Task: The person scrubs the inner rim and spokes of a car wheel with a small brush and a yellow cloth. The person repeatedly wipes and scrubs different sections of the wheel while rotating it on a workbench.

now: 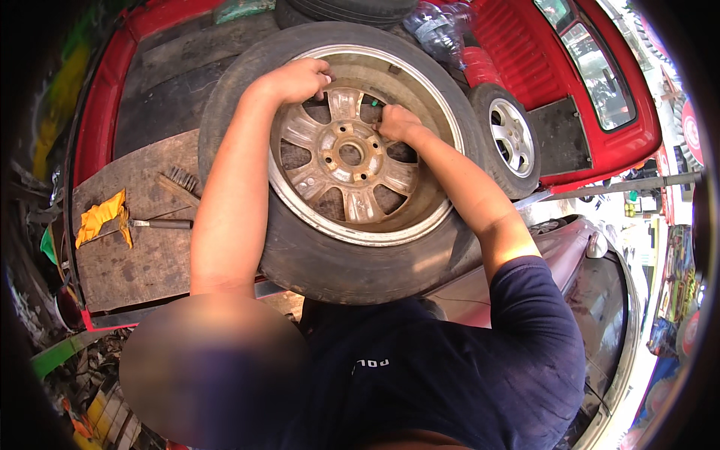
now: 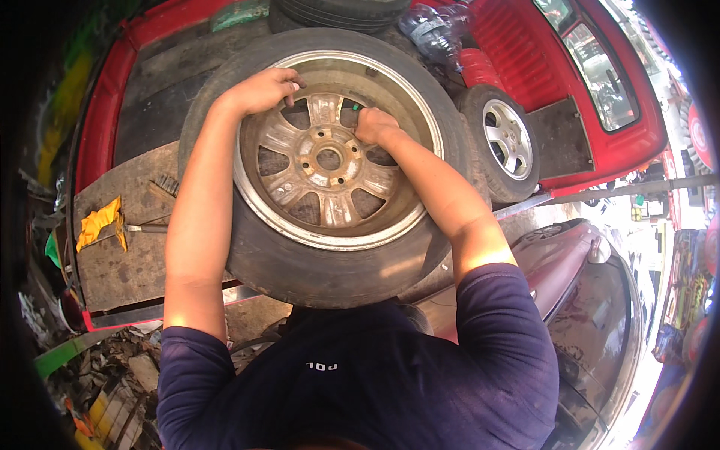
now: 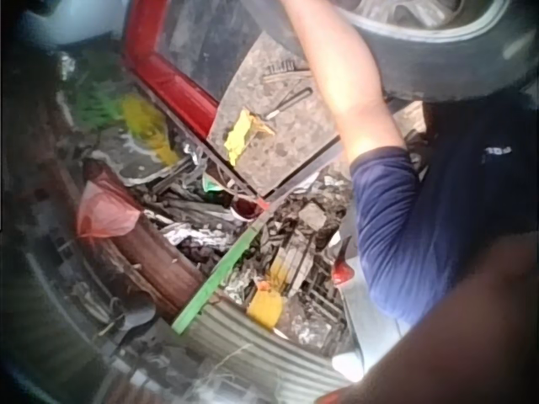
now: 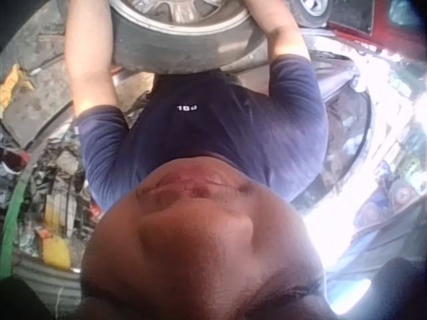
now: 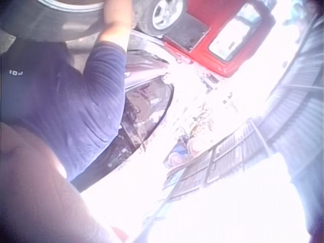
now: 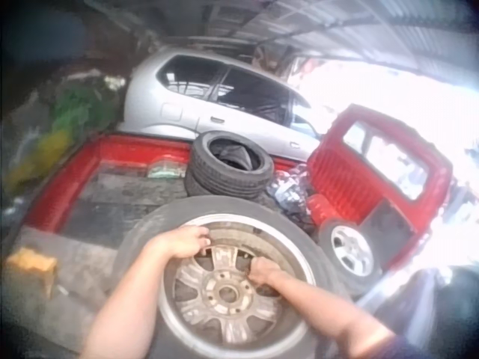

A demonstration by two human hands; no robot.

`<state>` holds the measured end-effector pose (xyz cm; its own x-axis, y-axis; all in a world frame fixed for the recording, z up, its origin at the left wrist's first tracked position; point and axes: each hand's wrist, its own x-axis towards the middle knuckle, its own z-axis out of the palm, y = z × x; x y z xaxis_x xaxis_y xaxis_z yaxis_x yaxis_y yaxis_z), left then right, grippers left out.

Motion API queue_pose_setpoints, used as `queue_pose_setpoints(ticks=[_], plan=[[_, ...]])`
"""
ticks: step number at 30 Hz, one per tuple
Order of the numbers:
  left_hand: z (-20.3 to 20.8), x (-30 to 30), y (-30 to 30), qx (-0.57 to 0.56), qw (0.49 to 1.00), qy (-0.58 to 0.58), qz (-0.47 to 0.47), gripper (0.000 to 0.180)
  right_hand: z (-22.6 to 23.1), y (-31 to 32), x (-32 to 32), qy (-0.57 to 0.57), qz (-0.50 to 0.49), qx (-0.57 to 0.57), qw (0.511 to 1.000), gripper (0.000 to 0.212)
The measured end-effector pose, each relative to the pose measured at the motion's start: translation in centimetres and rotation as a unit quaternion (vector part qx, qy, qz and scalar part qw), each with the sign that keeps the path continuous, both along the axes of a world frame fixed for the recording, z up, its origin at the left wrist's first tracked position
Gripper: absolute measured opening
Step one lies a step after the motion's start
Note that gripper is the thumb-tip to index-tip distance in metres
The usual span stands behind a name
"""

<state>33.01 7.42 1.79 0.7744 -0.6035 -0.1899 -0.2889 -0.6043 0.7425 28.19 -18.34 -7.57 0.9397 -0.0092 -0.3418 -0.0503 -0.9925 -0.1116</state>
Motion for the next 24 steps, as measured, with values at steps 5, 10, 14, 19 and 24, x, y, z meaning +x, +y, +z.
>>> queue_pose_setpoints(ticks=[5,10,14,19,24], plan=[[0.0,0.1,0.0,-0.014,1.0,0.009,-0.003,0.037,-1.2,-0.7,1.2,0.023,-0.063,0.139,0.988,0.048],[0.2,0.0,0.0,-0.001,1.0,-0.004,-0.003,0.036,0.9,-1.7,0.9,-0.019,-0.038,-0.031,0.999,0.032],[0.2,0.1,-0.1,-0.02,1.0,0.013,0.005,0.036,0.7,-1.8,0.5,0.125,0.02,-0.02,0.992,0.031],[-0.1,0.1,-0.1,-0.008,1.0,0.003,-0.005,0.037,-1.1,-0.7,1.1,0.062,-0.108,0.235,0.964,0.033],[-0.4,0.2,0.3,-0.006,1.0,0.016,0.019,0.037,0.3,-0.3,1.9,-0.092,0.003,0.086,0.992,0.035]])
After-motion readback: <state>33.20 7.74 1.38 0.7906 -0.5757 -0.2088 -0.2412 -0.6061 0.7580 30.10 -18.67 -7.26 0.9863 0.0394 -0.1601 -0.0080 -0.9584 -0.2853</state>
